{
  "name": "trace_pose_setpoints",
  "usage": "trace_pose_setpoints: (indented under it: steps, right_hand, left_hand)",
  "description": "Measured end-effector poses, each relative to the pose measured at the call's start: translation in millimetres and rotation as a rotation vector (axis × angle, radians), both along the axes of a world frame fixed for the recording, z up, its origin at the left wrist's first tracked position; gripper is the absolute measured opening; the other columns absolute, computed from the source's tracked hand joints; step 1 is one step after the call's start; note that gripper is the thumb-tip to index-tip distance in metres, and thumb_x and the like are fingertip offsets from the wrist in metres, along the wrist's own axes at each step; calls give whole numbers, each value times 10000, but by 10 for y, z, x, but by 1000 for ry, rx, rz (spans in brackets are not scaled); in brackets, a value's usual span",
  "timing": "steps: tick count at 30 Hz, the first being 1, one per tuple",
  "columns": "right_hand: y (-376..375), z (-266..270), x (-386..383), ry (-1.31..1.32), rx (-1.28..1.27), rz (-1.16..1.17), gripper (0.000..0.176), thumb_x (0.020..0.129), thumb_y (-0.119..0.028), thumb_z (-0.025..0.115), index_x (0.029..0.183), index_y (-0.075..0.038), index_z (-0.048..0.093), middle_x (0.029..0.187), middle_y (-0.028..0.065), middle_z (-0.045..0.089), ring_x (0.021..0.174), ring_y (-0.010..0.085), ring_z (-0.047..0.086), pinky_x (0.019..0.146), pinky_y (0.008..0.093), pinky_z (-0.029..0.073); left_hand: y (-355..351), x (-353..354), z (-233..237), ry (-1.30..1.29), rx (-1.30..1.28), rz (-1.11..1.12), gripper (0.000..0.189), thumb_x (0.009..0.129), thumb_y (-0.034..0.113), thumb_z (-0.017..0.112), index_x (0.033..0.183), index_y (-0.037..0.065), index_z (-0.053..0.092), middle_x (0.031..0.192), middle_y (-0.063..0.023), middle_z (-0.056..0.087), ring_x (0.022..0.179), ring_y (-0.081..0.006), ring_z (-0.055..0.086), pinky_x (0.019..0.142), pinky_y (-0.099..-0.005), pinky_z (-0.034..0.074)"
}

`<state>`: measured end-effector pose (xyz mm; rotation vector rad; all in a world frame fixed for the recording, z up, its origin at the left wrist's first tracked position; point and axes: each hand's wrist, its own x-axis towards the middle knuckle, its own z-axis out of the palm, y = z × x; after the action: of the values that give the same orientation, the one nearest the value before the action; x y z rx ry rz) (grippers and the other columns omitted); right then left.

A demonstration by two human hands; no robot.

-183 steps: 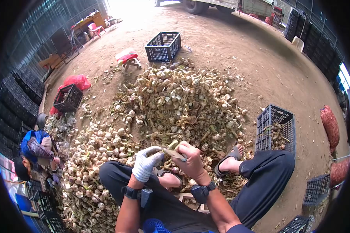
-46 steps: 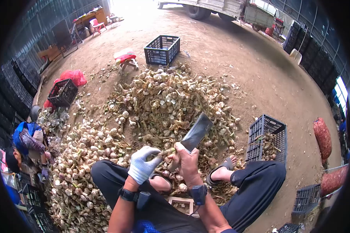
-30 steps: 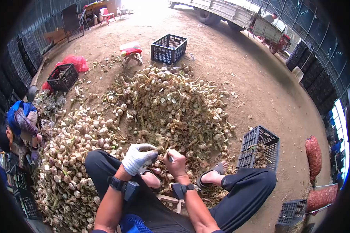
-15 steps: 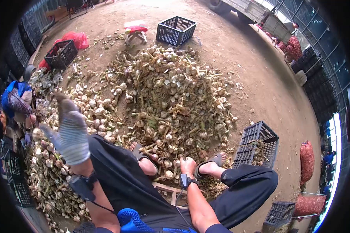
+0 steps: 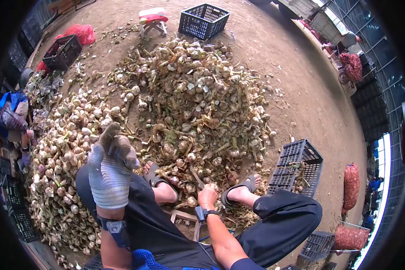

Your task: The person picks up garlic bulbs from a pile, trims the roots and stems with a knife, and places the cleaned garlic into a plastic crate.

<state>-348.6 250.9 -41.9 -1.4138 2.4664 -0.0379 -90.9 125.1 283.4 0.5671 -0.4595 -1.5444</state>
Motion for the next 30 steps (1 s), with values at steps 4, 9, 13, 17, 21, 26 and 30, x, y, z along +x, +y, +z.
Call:
trace_pose_setpoints:
  steps: [4,9,13,17,21,26,30]
  right_hand:
    - [19,16,-1,-7,-26,12,226,778,-209,730,934,-61,662,1101,142,604,912,353,677,771,462,568]
    - [37,-11,-147,34,-69,112,373,792,-405,730,946,-67,697,1086,140,610,930,326,667,747,436,563]
    - [-126,249,-161,-80,-203,-20,410,780,-464,753,837,-62,695,1000,151,626,821,351,661,726,449,549]
    - [-568,916,-126,-231,-644,-23,382,737,-362,811,691,-34,622,912,149,635,766,351,624,675,452,513]
    - [-813,1917,-14,-633,-939,-3,374,687,-184,865,623,-38,525,897,138,621,730,286,594,650,393,480]
    - [-699,2780,145,-745,-1011,195,304,692,-145,864,690,-21,587,991,142,630,784,265,621,663,368,494]
    - [-662,2856,209,-661,-1118,384,294,647,-107,845,745,-6,587,1034,161,620,823,288,634,686,362,510]
  left_hand:
    - [13,-89,34,-104,0,-21,534,961,392,589,1334,13,536,959,-73,612,789,-181,562,682,-313,498]
    - [60,-179,4,-174,0,-92,523,949,367,597,1333,17,540,939,-65,599,783,-174,549,671,-310,493]
    - [20,-242,-44,-253,-25,-137,475,945,363,596,1281,29,568,907,-45,589,763,-160,532,653,-309,481]
    - [-7,-399,-68,-628,-1,-201,338,955,202,551,1223,3,607,943,-76,656,784,-169,650,711,-288,540]
    - [-7,-589,-370,-924,-99,-250,400,911,181,677,1257,-3,595,1005,-83,688,897,-138,651,784,-268,534]
    - [-3,-681,-370,-1026,-194,-537,542,903,368,719,1298,24,581,1089,-76,687,963,-140,632,863,-306,520]
    - [52,-660,-154,-858,-112,-713,442,937,379,672,1218,39,645,1056,1,668,953,-82,595,842,-280,513]
